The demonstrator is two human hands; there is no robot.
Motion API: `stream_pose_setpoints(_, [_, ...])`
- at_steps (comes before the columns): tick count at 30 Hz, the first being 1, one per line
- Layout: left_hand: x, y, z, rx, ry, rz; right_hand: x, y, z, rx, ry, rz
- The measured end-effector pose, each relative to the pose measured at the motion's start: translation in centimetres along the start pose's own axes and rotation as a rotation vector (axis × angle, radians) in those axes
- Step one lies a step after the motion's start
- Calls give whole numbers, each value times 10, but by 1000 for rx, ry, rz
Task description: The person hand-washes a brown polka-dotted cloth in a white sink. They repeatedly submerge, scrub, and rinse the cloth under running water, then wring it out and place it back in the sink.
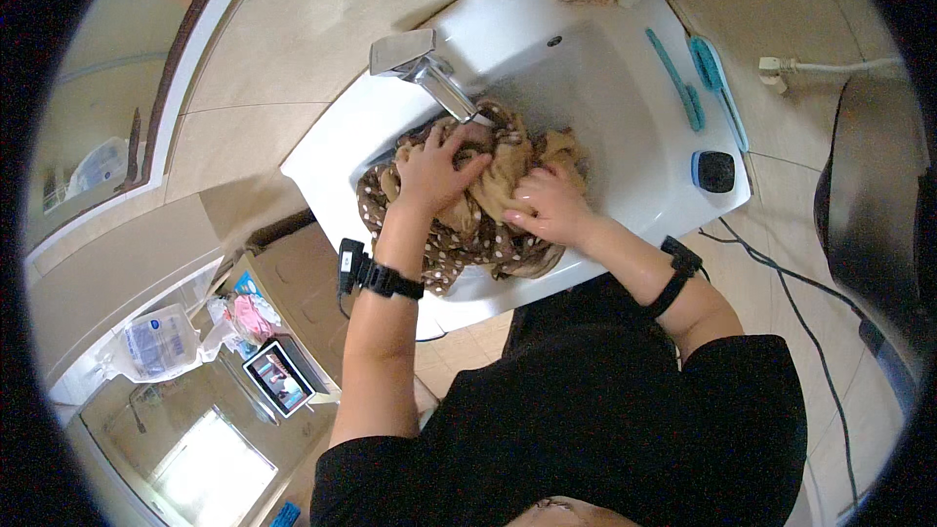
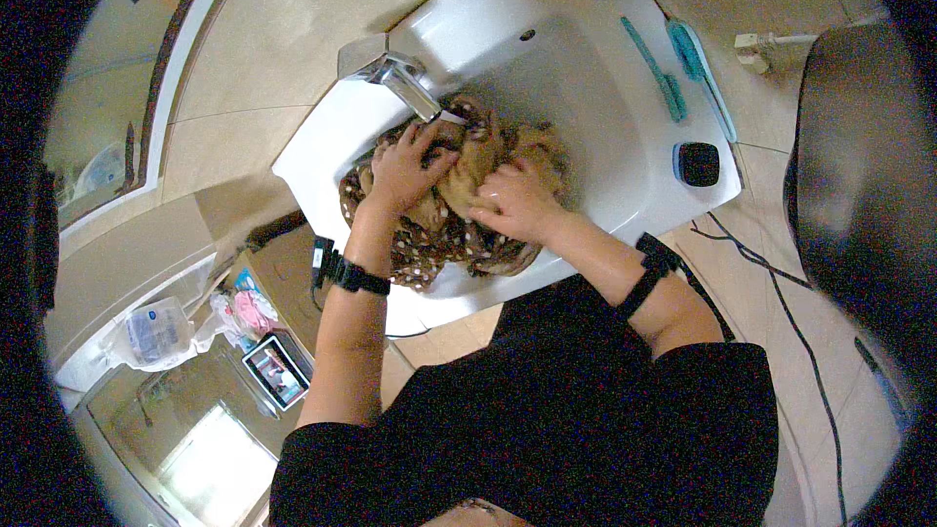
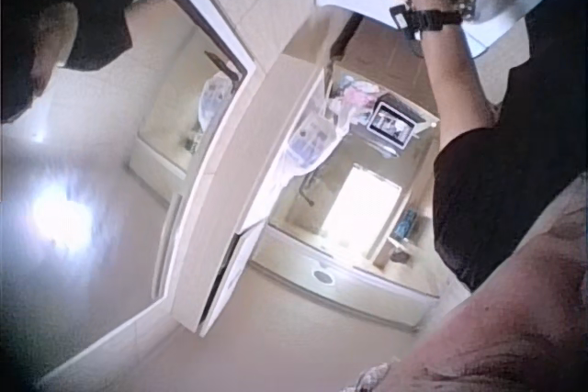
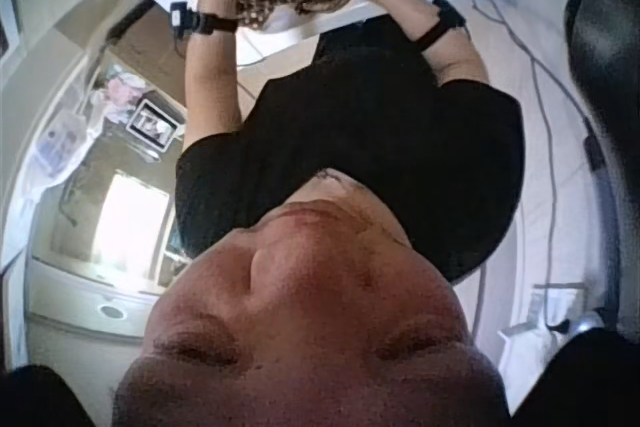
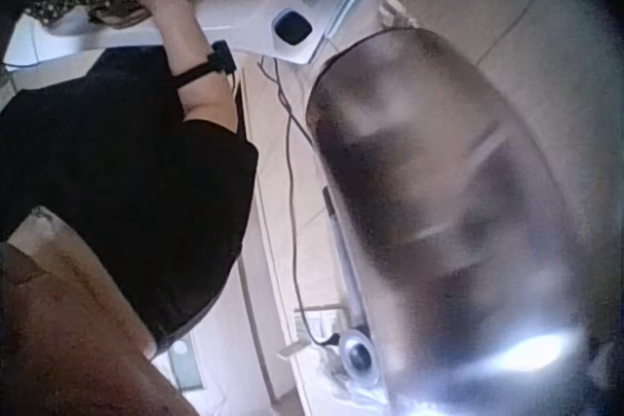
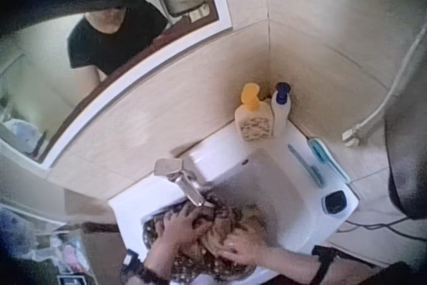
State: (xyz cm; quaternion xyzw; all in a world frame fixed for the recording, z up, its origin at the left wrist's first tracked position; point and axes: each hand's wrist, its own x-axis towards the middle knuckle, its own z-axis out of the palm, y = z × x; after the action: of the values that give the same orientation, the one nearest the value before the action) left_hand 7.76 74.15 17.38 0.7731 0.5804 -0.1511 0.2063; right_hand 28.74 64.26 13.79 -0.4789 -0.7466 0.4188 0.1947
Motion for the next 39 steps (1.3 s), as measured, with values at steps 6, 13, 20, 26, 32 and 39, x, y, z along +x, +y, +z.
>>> stream_pose_setpoints(6, [-29,37,23,253,62,26,-8,20,16,110,410,381])
stream_pose_setpoints(13, [32,33,52,191,24,15,48,56,41,-402,82,562])
stream_pose_setpoints(20, [81,23,96,51,308,102,90,83,32,-444,83,440])
stream_pose_setpoints(26, [127,10,110,-121,329,6,151,102,21,77,110,621])
stream_pose_setpoints(32, [82,-15,65,-240,129,-144,182,96,47,344,192,625])
stream_pose_setpoints(39, [-26,-12,33,-432,539,37,118,-3,35,390,430,62])
